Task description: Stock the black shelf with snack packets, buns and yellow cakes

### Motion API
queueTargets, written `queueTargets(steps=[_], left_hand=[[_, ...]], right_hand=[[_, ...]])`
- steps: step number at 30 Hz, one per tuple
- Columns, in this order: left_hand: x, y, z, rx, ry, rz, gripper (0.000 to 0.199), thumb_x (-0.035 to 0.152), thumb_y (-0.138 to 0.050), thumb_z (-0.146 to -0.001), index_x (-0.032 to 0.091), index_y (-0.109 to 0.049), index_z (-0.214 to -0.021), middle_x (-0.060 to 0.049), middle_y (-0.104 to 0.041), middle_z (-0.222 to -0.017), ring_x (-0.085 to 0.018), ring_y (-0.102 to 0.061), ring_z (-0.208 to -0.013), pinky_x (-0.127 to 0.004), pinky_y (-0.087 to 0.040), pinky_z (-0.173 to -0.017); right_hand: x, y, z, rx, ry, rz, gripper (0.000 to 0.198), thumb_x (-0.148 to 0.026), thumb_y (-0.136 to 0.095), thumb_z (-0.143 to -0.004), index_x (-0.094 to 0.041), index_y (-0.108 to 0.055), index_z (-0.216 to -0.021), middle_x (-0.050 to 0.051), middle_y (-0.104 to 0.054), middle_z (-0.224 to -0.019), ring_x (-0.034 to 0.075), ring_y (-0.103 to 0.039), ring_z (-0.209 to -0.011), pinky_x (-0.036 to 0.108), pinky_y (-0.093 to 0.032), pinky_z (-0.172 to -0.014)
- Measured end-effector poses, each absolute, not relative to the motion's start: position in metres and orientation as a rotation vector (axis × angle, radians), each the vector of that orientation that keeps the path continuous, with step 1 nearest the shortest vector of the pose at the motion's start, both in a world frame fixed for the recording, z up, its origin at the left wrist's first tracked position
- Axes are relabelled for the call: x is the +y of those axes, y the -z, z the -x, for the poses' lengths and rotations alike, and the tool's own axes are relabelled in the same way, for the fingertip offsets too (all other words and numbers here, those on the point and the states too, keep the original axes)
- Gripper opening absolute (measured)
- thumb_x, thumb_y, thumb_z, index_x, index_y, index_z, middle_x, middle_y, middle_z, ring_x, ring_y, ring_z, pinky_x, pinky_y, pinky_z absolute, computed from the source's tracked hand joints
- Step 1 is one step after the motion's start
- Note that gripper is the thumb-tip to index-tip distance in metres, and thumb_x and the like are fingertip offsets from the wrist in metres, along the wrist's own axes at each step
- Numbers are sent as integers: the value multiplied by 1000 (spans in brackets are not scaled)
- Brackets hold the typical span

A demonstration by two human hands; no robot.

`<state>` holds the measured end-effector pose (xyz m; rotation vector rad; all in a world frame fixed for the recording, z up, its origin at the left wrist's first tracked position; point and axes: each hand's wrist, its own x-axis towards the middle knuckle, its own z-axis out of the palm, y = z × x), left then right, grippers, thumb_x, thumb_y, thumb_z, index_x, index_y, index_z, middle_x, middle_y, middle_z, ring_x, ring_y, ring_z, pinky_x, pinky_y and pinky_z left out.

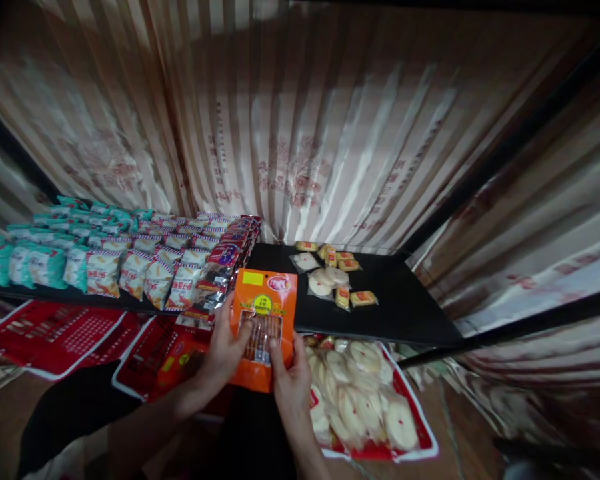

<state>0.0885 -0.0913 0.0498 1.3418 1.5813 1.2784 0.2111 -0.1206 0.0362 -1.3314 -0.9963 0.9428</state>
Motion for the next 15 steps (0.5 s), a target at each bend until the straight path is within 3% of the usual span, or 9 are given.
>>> queueTargets(steps=[4,6,10,13,15], left_hand=[[-68,-48,-120,1546,-1187,-1462,57,25,-47,-82,14,-34,-136,-14,-24,-146,-23,-24,-137,-36,-24,-112],[-60,-46,-130,1551,-1144,-1497,49,26,-47,-83,17,-43,-131,-12,-24,-146,-24,-23,-136,-38,-24,-112],[-52,-51,-140,1451,-1091,-1492,33,31,-45,-85,21,-60,-113,-10,-48,-126,-21,-43,-122,-35,-33,-106],[-51,-60,-145,1165,-1035,-1335,39,41,-36,-90,21,-59,-113,-8,-59,-113,-18,-53,-109,-31,-40,-99],[-51,-63,-149,1036,-1017,-1256,39,43,-45,-86,22,-56,-117,-6,-61,-112,-18,-55,-106,-30,-42,-96]], right_hand=[[-112,-47,-232,-951,-905,1335,45,-45,-66,-72,-19,-58,-107,8,-67,-106,21,-62,-94,33,-51,-81],[-109,-49,-237,-956,-873,1342,47,-46,-66,-71,-18,-59,-108,8,-67,-108,22,-62,-95,33,-51,-81],[-99,-41,-243,-1035,-817,1395,52,-46,-63,-73,-18,-58,-116,10,-64,-114,23,-60,-101,34,-51,-81],[-91,-30,-247,-1198,-815,1411,52,-42,-59,-77,-19,-54,-124,11,-61,-119,23,-61,-99,32,-53,-75],[-86,-25,-249,-1318,-731,1406,48,-35,-57,-79,-20,-54,-124,11,-59,-119,22,-61,-99,31,-54,-74]])
